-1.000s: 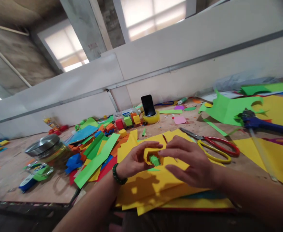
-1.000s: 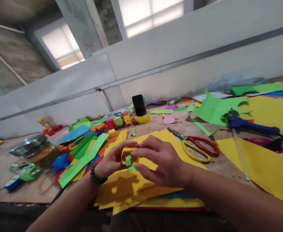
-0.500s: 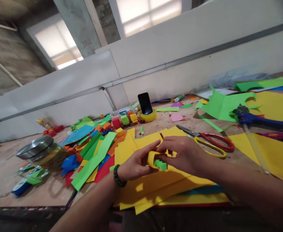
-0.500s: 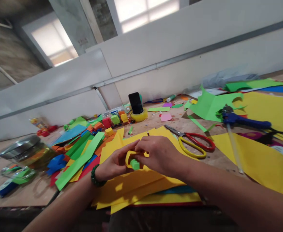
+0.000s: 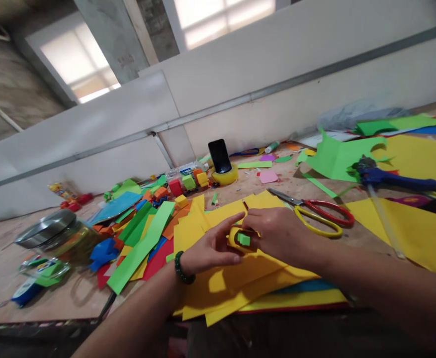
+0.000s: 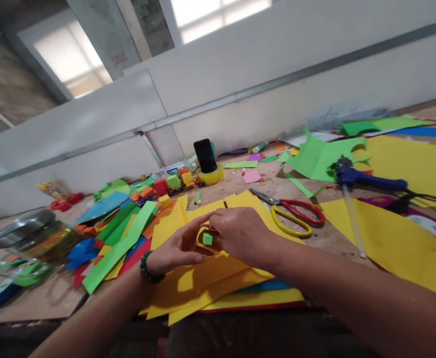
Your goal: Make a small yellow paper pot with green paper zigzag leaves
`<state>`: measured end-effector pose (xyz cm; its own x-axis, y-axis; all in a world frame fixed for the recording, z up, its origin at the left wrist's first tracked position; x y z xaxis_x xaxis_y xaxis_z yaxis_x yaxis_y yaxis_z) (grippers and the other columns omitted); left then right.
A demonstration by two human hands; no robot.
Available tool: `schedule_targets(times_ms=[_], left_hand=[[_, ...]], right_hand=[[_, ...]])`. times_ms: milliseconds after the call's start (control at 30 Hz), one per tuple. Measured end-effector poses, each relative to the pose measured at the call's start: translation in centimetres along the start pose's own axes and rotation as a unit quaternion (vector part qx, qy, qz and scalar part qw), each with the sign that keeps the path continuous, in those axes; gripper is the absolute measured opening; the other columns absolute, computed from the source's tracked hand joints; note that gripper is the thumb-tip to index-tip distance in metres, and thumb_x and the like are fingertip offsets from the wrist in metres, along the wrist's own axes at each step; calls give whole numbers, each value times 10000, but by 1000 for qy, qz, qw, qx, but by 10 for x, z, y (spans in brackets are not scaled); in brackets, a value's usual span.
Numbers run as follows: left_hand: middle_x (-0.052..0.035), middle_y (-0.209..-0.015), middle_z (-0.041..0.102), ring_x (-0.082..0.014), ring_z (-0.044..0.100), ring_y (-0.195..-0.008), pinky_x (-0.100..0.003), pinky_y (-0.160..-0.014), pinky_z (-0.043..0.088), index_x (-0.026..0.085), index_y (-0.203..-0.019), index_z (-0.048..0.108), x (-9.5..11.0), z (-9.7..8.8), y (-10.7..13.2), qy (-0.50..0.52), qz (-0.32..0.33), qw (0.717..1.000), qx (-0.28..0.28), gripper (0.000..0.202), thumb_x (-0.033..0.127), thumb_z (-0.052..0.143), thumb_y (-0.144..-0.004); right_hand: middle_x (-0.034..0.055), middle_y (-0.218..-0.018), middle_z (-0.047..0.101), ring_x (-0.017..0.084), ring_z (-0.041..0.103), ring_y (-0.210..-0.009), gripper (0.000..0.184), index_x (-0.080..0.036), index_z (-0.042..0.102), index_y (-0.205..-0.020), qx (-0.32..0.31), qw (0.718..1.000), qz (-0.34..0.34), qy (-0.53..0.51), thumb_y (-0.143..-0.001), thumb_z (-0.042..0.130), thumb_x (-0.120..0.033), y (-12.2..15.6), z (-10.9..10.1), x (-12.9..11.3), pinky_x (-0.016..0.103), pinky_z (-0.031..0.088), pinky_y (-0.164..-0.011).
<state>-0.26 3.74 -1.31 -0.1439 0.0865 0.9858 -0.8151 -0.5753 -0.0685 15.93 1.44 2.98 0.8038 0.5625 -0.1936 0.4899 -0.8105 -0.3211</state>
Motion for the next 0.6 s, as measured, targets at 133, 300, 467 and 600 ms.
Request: schedule_targets(times_ms=[133, 300, 467, 600], left_hand=[[-89, -1318, 512, -229, 593, -1059, -356, -885, 491, 337, -1393, 414, 0, -3, 1, 28, -30, 999, 24, 681, 229, 692, -782], [-117, -1364, 449, -242, 580, -1067, -337, -837, 485, 349, -1447, 290, 2, -1, 1, -58, -16, 998, 30, 841, 241, 728, -737], [-148, -1355, 439, -267, 530, -1112, -405, -919, 445, 278, -1467, 239, 8, 3, 2, -316, 19, 939, 135, 1036, 309, 823, -611], [-138, -1290, 509, -287, 523, -1122, -411, -901, 466, 226, -1402, 355, 3, 7, 0, -410, 33, 893, 182, 963, 328, 833, -572]], right_hand=[[44, -796, 704, 173, 625, -686, 192, -199, 691, -767, -23, 998, 46, 22, -831, 557, -321, -2, -1, -2, 271, 305, -573], [60, -683, 713, 182, 618, -600, 262, -228, 719, -708, -61, 992, 106, 33, -817, 524, -366, -4, -2, -1, 275, 232, -511], [57, -592, 666, 150, 559, -530, 197, -211, 716, -633, -68, 987, 147, -23, -726, 564, -295, -7, 0, 5, 254, 225, -469], [29, -508, 604, 108, 481, -446, 193, -186, 684, -583, -63, 983, 153, -77, -711, 552, -244, -9, 10, 11, 240, 206, -432]])
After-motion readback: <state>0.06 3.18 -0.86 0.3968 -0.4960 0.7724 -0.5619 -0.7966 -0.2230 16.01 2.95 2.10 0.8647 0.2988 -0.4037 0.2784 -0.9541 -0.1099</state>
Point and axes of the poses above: each hand's wrist, its own y-axis away from the middle knuckle, its own z-axis out of the palm, x = y × z, the point moved 3 cm from there along -y, towards the middle knuckle
